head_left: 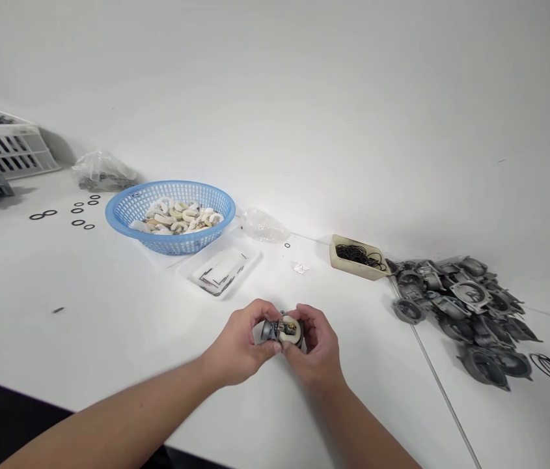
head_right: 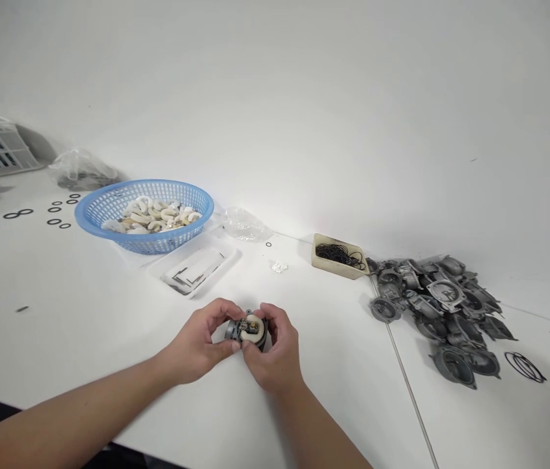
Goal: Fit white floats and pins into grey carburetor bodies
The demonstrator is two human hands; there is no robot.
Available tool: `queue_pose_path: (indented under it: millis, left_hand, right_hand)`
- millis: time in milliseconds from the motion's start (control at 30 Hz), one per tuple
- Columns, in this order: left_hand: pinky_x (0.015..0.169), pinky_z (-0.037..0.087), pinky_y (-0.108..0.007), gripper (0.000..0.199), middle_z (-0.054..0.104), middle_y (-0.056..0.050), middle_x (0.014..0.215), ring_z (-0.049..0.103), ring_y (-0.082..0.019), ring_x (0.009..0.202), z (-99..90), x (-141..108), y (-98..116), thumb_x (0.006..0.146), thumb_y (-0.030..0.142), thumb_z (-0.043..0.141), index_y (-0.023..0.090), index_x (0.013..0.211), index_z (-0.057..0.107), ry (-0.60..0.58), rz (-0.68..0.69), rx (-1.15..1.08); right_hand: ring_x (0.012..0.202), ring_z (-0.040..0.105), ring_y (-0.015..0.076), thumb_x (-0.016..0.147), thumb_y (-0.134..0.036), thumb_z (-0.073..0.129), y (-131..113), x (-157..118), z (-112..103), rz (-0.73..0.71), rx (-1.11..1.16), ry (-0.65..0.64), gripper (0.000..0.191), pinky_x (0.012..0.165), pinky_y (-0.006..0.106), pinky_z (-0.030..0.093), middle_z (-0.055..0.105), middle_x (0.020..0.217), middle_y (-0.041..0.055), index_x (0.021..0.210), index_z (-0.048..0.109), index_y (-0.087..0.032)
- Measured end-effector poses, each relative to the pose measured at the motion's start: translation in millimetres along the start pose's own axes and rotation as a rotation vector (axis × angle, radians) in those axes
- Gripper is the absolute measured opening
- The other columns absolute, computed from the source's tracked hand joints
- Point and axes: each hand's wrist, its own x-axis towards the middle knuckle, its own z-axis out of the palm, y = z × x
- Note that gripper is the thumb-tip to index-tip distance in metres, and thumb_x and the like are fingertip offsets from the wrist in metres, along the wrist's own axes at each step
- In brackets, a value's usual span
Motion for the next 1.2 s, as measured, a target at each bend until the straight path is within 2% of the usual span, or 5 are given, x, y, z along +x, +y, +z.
queue_pose_path:
  millis: [200,567,900,1067,1200]
  left_hand:
    - [0.08,0.048,-0.032,0.03,0.064,-0.004,0.098,0.059,-0.018,0.091,1.1,0,-2,0.071,0.019,0.067,0.021,0.096,0.052,0.007,0.008,-0.022]
    - [0.09,0.046,-0.035,0.03,0.06,-0.004,0.108,0.056,-0.019,0.104,-3.7,0,-5,0.077,0.014,0.059,0.022,0.105,0.05,-0.082,0.038,-0.077]
    - [0.09,0.048,-0.035,0.029,0.062,-0.004,0.108,0.058,-0.019,0.103,-8.2,1,-6,0.077,0.017,0.059,0.022,0.105,0.052,-0.118,0.054,-0.087]
    - [0.083,0.051,-0.03,0.027,0.065,-0.001,0.101,0.062,-0.015,0.094,-2.4,-4,-1,0.077,0.017,0.057,0.024,0.103,0.057,0.064,0.136,0.153]
    - [0.053,0.048,-0.019,0.022,0.067,0.001,0.09,0.063,-0.014,0.083,5.1,-9,2,0.075,0.019,0.057,0.024,0.096,0.059,0.256,0.096,0.308]
  right_hand:
    - [0.081,0.065,0.0213,0.061,-0.018,0.068,-2,0,0,0.051,0.024,-0.006,0.05,0.072,0.035,0.056,0.064,0.096,0.0045,0.109,0.054,-0.024]
    - [0.083,0.062,0.0208,0.062,-0.023,0.07,-6,-1,1,0.025,-0.006,-0.01,0.051,0.075,0.036,0.054,0.061,0.095,0.0036,0.11,0.054,-0.024]
    - [0.078,0.059,0.0189,0.063,-0.025,0.069,-3,1,-1,-0.018,-0.066,-0.096,0.049,0.067,0.033,0.051,0.057,0.092,0.0025,0.109,0.053,-0.024]
    - [0.074,0.058,0.0176,0.065,-0.026,0.071,-7,0,2,-0.028,-0.117,-0.052,0.043,0.064,0.031,0.051,0.057,0.088,0.0017,0.104,0.054,-0.023]
    - [0.074,0.059,0.0185,0.063,-0.025,0.072,-8,-2,3,-0.049,-0.175,-0.016,0.044,0.065,0.033,0.052,0.058,0.087,0.0016,0.102,0.054,-0.023]
